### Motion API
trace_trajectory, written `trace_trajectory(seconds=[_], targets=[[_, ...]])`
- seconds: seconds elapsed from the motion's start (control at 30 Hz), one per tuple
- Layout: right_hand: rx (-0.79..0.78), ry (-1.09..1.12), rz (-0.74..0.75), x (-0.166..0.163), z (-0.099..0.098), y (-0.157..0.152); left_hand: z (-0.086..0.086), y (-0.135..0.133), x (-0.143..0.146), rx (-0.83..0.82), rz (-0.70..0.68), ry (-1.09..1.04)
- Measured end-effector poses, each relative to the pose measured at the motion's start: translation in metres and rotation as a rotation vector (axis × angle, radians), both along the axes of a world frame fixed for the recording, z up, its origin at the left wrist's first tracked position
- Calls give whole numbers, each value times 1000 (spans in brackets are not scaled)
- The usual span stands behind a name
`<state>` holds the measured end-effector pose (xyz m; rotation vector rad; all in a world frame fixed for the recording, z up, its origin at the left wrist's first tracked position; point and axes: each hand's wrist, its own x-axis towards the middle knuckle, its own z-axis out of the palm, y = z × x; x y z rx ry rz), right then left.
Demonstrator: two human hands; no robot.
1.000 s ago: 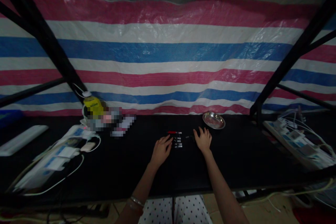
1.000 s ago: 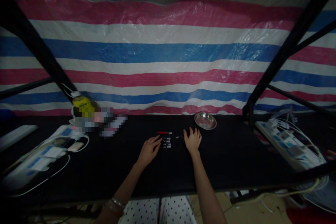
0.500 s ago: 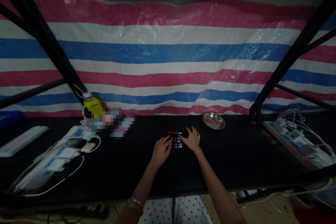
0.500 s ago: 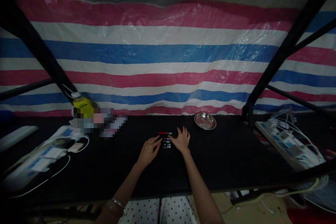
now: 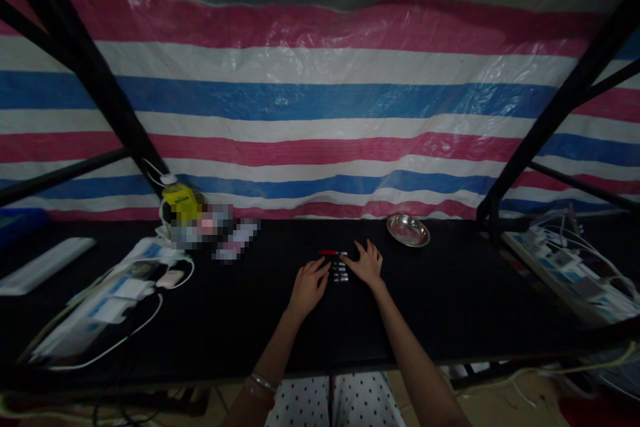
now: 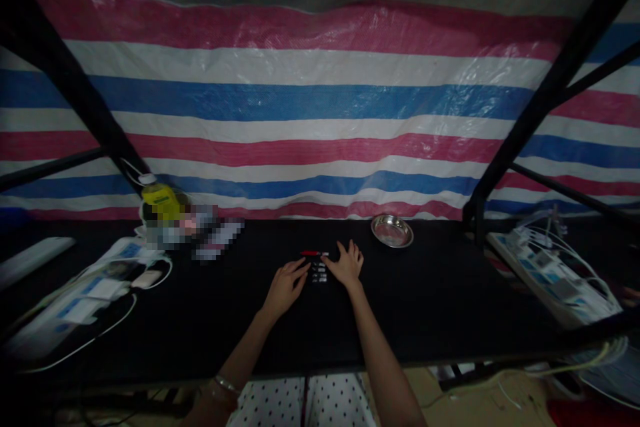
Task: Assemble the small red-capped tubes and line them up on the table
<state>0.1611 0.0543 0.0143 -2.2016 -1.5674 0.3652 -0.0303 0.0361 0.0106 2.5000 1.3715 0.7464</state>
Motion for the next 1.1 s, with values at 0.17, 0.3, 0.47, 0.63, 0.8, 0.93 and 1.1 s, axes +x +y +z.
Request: trace_trajectory(seconds=[0.17,0.3,0.47,0.63,0.8,0.93,1.1], targets=[[-18,6,-3,0,0,1,0,0,0,3,6,-10],[-8,17,3,3,-4,-2,0,0,0,7,6,-16],[33,-5,1,5,-8,-11,0,0,0,0,12,-5],[75,-89,6,1,-11,-22,0,0,0,12,5,-15],[84,-184,19,1,-17,-28,-1,0,0,-6,16,-1],[80,-217,13,1,-17,-27,-1,-1,0,2,8,-23],[107,-189,-19,-1,-6,-22,2,-1,0,-9,14,-18]])
